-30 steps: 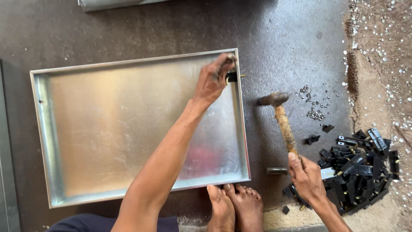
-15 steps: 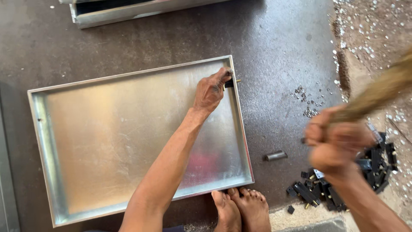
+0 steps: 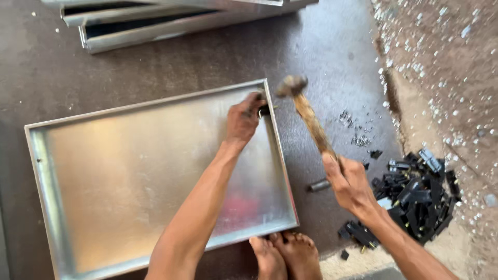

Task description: The person attaches black brackets to metal trays using a hammer to secure pins or fasteners. They handle multiple trays one at a time, picking them from a stack, attaching a bracket to each corner, and placing them back on the floor.

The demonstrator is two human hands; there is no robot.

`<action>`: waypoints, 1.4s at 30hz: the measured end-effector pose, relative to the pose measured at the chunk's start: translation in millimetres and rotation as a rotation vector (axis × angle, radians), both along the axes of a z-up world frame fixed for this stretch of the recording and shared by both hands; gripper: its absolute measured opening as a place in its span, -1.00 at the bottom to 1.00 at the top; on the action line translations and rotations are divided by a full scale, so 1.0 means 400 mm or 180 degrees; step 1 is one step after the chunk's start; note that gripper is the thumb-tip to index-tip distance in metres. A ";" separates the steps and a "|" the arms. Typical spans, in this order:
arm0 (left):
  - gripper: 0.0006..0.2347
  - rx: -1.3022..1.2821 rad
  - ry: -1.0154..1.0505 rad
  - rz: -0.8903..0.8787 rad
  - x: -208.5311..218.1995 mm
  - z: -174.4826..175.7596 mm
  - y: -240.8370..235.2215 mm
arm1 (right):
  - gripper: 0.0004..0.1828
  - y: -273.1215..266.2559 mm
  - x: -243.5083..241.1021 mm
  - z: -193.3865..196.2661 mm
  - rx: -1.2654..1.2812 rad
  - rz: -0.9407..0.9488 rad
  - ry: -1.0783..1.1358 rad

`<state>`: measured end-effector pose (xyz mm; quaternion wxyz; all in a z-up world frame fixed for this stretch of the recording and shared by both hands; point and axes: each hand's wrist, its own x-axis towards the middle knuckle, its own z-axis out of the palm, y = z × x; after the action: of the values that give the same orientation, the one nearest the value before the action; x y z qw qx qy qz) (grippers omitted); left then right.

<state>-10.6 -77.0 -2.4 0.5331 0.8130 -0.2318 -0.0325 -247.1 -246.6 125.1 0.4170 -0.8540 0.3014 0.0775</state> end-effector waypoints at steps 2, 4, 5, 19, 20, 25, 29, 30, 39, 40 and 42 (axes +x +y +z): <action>-0.85 0.0205 -0.0159 0.0040 -0.001 0.047 -0.009 | -0.40 -0.028 -0.037 -0.013 -0.0076 -0.0181 0.0030; -0.82 0.0486 -0.1065 -0.0230 -0.057 0.093 -0.025 | -0.39 -0.057 -0.097 -0.026 -0.0242 -0.0208 0.0166; -0.76 0.0728 -0.0929 -0.0342 -0.106 0.112 -0.039 | -0.38 -0.070 -0.132 -0.032 -0.0316 -0.0238 0.0270; -0.82 -0.0621 0.0701 -0.0783 -0.229 0.105 0.010 | -0.36 -0.064 -0.297 -0.105 -0.0112 -0.0444 0.0911; -0.86 -0.0665 0.0384 -0.0572 -0.159 0.098 0.020 | -0.33 -0.063 -0.305 -0.105 -0.0057 -0.0490 0.0958; -0.72 -0.0260 0.0097 -0.0451 0.025 -0.014 0.034 | -0.36 -0.034 -0.267 -0.127 0.0287 -0.0569 0.0838; -0.72 -0.0006 -0.0433 -0.0587 0.011 -0.092 0.026 | -0.37 -0.016 -0.235 -0.109 0.0783 -0.0721 0.0913; -0.72 -0.0096 -0.0349 -0.0562 0.012 -0.093 0.024 | -0.38 -0.027 -0.216 -0.098 0.0699 -0.0715 0.0719; -0.75 0.0171 -0.0640 -0.0364 0.003 -0.066 0.017 | -0.37 -0.040 -0.019 -0.064 0.1143 -0.0283 -0.1302; -0.77 0.0197 -0.0648 -0.0384 0.004 -0.061 0.021 | -0.33 0.007 -0.002 -0.082 0.0496 -0.0049 -0.0508; -0.78 0.0253 -0.0424 -0.0315 0.010 -0.050 0.005 | -0.34 0.042 0.009 -0.074 -0.0342 0.0185 0.0101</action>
<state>-6.8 -74.9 -22.4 0.4816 0.8214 -0.3052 -0.0139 -243.6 -229.8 95.4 0.3634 -0.8821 0.2868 0.0867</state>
